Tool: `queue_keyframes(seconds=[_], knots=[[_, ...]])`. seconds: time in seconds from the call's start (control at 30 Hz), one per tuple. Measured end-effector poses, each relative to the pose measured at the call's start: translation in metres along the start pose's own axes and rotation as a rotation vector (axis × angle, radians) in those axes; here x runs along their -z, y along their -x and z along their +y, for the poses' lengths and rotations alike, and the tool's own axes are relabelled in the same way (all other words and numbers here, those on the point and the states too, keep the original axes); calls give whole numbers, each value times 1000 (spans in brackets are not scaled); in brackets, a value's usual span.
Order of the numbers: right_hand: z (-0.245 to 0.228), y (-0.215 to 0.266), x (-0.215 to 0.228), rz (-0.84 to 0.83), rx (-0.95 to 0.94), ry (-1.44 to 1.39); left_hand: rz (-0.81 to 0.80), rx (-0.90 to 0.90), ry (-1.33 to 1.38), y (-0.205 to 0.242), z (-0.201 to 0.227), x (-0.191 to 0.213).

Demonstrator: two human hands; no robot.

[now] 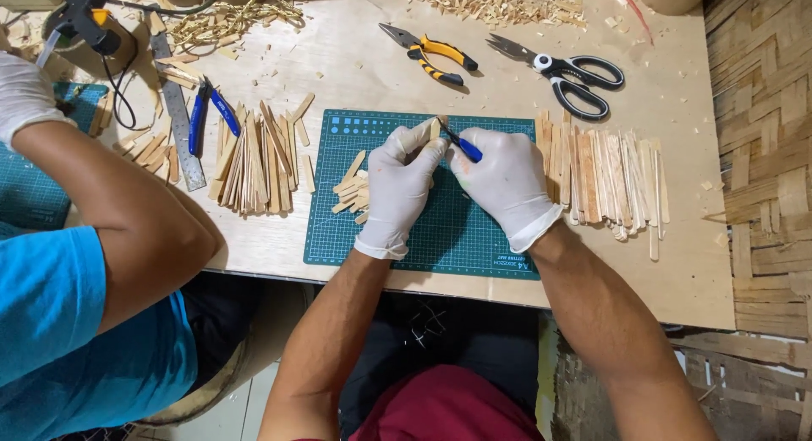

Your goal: Cutting popsicle sticks into smaller segments using hand-held cutters on a green cutting mat.

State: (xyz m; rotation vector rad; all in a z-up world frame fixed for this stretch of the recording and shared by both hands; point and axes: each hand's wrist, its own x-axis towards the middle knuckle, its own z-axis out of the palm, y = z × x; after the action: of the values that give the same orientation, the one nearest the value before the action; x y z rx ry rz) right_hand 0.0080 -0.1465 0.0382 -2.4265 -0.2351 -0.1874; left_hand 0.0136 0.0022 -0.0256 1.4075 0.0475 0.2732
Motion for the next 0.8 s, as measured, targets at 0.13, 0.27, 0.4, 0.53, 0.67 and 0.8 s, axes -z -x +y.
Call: queue_keyframes(seconds=[0.13, 0.27, 0.4, 0.53, 0.67, 0.8], knots=[[-2, 1, 5, -28, 24, 26, -5, 0, -10, 0, 1, 0], [5, 1, 1, -2, 49, 112, -5, 5, -10, 1, 1, 0], [-5, 1, 6, 2, 31, 161, -17, 35, -13, 16, 46, -7], [1, -1, 2, 68, 69, 183, -24, 29, 27, 12, 36, -4], [4, -2, -1, 75, 84, 163, -24, 48, 52, 12, 38, -4], [4, -4, -2, 84, 92, 184, -16, 63, 59, 12, 39, -4]])
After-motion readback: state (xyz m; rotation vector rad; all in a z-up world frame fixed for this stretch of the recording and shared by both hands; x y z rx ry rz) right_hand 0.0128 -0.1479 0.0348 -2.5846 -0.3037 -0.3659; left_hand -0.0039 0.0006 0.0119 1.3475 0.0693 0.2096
